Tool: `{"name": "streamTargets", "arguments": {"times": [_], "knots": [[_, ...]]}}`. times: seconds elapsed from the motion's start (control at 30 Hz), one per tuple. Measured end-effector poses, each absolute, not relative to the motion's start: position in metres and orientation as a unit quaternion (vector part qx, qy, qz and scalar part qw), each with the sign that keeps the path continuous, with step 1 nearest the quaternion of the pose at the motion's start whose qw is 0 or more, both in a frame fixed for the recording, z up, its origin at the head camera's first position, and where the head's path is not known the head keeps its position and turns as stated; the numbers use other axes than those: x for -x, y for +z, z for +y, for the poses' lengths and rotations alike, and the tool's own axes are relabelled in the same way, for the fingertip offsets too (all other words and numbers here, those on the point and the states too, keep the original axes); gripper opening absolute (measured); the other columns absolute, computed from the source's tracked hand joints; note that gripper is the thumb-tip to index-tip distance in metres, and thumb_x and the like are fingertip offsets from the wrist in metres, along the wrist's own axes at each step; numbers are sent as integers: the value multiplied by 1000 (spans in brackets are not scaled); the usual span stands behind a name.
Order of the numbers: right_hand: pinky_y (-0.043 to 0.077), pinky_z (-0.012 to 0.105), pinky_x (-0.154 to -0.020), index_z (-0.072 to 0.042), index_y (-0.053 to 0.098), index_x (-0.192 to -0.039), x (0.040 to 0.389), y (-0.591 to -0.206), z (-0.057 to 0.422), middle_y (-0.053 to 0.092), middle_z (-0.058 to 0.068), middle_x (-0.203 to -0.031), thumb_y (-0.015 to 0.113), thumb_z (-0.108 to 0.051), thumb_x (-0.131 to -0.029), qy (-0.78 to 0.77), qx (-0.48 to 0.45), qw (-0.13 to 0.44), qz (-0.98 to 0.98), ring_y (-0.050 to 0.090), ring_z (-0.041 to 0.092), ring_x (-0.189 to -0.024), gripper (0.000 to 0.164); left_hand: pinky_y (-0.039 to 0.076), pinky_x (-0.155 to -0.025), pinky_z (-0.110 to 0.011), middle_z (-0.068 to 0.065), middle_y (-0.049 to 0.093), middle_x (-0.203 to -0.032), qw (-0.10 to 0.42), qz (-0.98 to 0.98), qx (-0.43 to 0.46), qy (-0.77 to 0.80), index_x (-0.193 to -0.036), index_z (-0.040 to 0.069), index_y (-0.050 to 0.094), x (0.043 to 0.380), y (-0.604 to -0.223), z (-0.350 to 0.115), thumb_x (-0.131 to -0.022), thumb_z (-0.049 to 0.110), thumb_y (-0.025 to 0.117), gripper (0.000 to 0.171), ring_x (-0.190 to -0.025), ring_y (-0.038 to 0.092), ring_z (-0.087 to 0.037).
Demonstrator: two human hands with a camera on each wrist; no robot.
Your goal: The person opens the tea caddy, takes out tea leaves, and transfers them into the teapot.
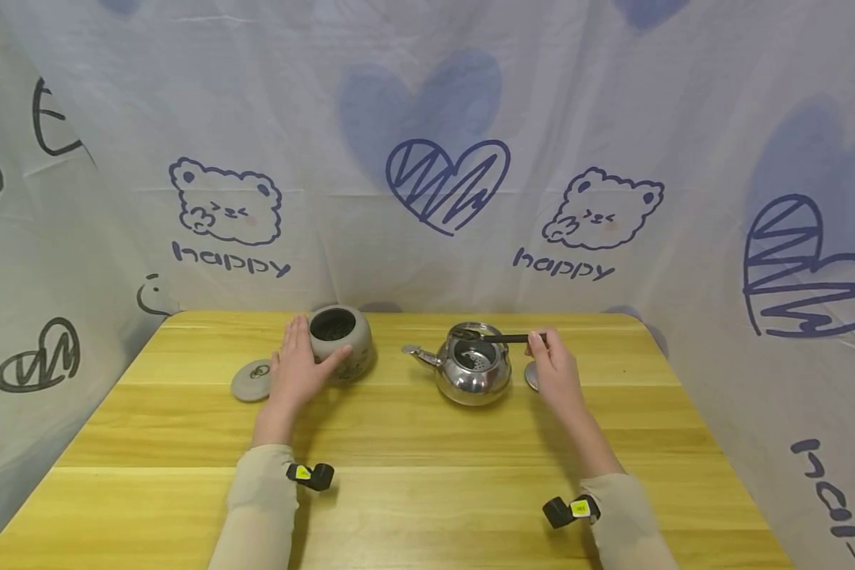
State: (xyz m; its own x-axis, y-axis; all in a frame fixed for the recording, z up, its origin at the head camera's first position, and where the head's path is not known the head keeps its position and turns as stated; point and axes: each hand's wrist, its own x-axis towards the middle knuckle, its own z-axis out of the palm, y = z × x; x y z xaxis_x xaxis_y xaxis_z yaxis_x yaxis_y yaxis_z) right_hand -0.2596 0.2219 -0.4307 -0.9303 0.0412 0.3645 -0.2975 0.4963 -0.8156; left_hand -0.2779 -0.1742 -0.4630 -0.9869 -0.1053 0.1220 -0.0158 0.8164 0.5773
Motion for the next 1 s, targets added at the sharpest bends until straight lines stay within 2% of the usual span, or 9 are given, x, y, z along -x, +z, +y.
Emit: {"name": "streamTargets", "arguments": {"times": [0.17,0.47,0.67,0.77,0.9,1.0], "knots": [[44,8,-77,9,53,-107,261,-437,230,61,22,-99,38,-17,-106,485,-55,162,-858,51,-8,-83,31,7,-118,-67,-11,-3,-166,79,-949,-33,-302,-157,13,-9,278,-463,-175,-83,80,45,113,-154,-1,-29],[42,11,-73,6,56,-104,254,-447,236,63,21,-97,40,-23,-106,465,-46,184,-865,52,-3,-81,33,8,-118,-67,-12,-1,-166,84,-947,-32,-307,-157,13,-7,279,-465,-174,-83,79,46,112,-154,2,-30],[42,9,-76,4,55,-104,256,-455,238,63,16,-94,39,-25,-106,447,-62,191,-872,50,-7,-82,33,9,-118,-67,-11,-1,-166,85,-948,-34,-306,-157,14,-8,279,-466,-174,-82,80,45,113,-154,2,-29],[41,6,-77,5,54,-103,257,-458,237,62,20,-94,39,-22,-106,445,-68,200,-870,54,3,-85,32,9,-118,-67,-11,-1,-166,84,-948,-33,-307,-157,14,-9,278,-466,-174,-82,81,45,114,-154,2,-30],[40,6,-77,8,54,-103,257,-458,237,61,24,-96,40,-20,-105,447,-74,209,-867,54,10,-86,32,8,-117,-67,-11,-1,-166,84,-947,-33,-310,-157,12,-6,278,-466,-175,-82,81,45,114,-154,3,-30],[41,11,-75,8,55,-104,256,-459,237,61,23,-96,41,-20,-105,436,-76,214,-871,50,4,-84,31,9,-118,-67,-11,-1,-166,85,-947,-33,-309,-157,11,-5,279,-466,-174,-82,80,45,114,-154,3,-30]]}}
